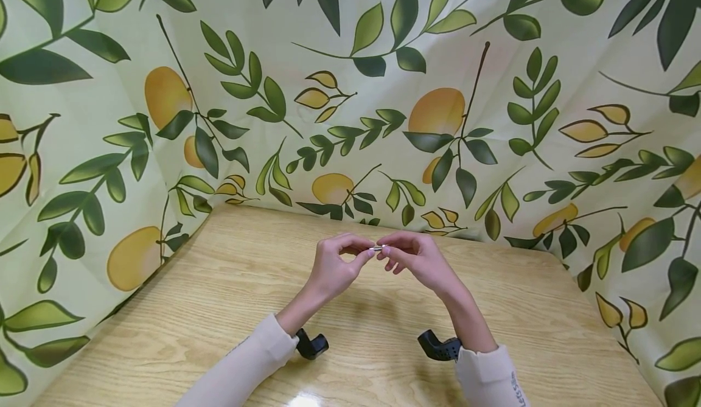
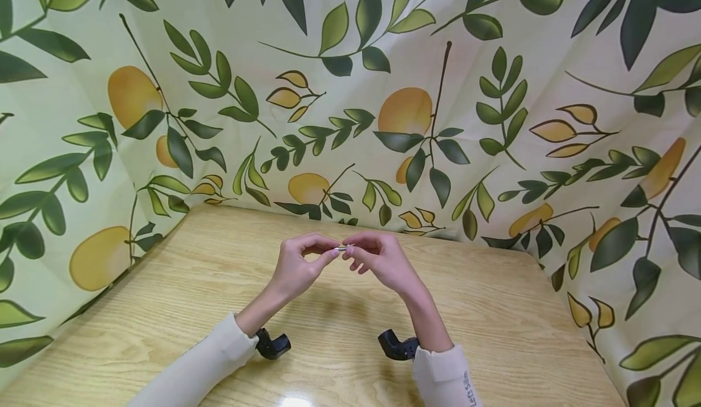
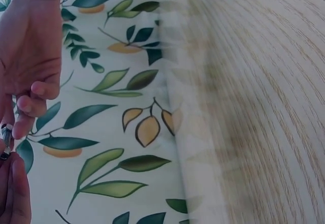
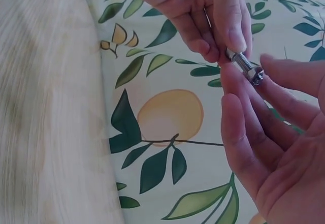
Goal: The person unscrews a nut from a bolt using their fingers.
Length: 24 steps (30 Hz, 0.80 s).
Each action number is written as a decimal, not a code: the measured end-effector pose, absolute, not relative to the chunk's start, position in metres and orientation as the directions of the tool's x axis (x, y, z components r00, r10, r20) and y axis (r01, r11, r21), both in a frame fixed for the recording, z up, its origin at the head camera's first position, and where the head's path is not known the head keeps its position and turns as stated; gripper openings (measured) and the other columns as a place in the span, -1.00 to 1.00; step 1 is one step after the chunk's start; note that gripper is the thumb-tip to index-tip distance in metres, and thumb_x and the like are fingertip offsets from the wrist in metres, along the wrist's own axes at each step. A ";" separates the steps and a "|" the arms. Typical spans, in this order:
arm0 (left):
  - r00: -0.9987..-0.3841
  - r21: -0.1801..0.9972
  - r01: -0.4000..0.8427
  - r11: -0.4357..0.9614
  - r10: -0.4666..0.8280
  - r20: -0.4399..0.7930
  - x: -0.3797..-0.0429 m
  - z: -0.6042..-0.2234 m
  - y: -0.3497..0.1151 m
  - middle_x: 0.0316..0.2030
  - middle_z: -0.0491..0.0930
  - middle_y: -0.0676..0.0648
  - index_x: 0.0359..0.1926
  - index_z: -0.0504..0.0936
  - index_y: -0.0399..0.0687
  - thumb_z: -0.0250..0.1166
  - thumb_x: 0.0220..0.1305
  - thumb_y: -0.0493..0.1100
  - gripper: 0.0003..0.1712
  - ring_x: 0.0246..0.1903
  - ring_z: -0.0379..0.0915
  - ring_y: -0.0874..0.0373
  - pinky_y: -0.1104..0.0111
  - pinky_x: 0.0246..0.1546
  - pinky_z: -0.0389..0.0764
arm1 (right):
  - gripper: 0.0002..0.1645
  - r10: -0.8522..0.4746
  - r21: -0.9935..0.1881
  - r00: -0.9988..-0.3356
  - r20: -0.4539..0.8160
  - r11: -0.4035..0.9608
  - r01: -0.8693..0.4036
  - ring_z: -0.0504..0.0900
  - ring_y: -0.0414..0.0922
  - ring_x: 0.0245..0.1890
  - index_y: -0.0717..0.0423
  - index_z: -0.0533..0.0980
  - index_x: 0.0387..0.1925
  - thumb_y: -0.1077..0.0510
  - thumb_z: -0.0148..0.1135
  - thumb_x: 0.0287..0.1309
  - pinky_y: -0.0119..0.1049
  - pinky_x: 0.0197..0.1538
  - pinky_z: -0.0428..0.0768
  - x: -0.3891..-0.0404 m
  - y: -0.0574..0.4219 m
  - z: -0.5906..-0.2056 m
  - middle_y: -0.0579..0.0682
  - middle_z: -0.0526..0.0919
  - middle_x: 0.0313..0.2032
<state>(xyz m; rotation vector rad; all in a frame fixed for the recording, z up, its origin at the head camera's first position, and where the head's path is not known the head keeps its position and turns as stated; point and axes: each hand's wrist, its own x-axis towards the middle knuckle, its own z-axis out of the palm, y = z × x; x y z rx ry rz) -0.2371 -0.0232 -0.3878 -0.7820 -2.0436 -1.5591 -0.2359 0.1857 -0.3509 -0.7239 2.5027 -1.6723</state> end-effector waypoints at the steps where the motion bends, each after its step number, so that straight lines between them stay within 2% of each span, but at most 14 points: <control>1: -0.739 0.712 0.674 0.197 0.165 0.654 -0.237 -0.388 -0.023 -0.29 0.82 -0.01 -0.22 0.82 -0.08 0.48 0.26 -0.26 -0.93 -0.31 0.73 0.22 0.40 -0.21 0.74 | -0.69 -0.395 -0.885 -0.891 0.222 0.303 -0.354 0.75 -0.16 -0.39 0.33 0.62 0.06 0.21 0.27 0.41 -0.26 -0.27 0.76 -0.236 0.185 -0.351 0.32 0.76 -0.16; 10: -0.753 0.733 0.658 0.174 0.156 0.639 -0.236 -0.386 -0.024 -0.28 0.82 -0.04 -0.22 0.82 -0.11 0.49 0.24 -0.27 -0.92 -0.30 0.74 0.19 0.40 -0.20 0.74 | -0.71 -0.377 -0.886 -0.893 0.245 0.288 -0.364 0.76 -0.16 -0.38 0.34 0.62 0.04 0.29 0.33 0.32 -0.27 -0.27 0.77 -0.236 0.186 -0.351 0.36 0.73 -0.08; 17: -0.728 0.702 0.685 0.194 0.171 0.664 -0.237 -0.388 -0.024 -0.31 0.82 -0.04 -0.24 0.82 -0.12 0.49 0.23 -0.28 -0.93 -0.32 0.74 0.21 0.40 -0.24 0.74 | -0.67 -0.423 -0.881 -0.885 0.193 0.323 -0.346 0.75 -0.13 -0.39 0.30 0.63 0.08 0.22 0.33 0.35 -0.26 -0.26 0.76 -0.237 0.187 -0.351 0.30 0.77 -0.17; 24: -0.711 0.686 0.703 0.189 0.179 0.680 -0.238 -0.389 -0.023 -0.32 0.81 -0.02 -0.25 0.82 -0.09 0.49 0.24 -0.27 -0.94 -0.33 0.73 0.21 0.41 -0.25 0.74 | -0.73 -0.382 -0.881 -0.893 0.237 0.304 -0.363 0.75 -0.15 -0.37 0.34 0.63 0.01 0.25 0.31 0.36 -0.26 -0.27 0.76 -0.235 0.186 -0.350 0.34 0.73 -0.10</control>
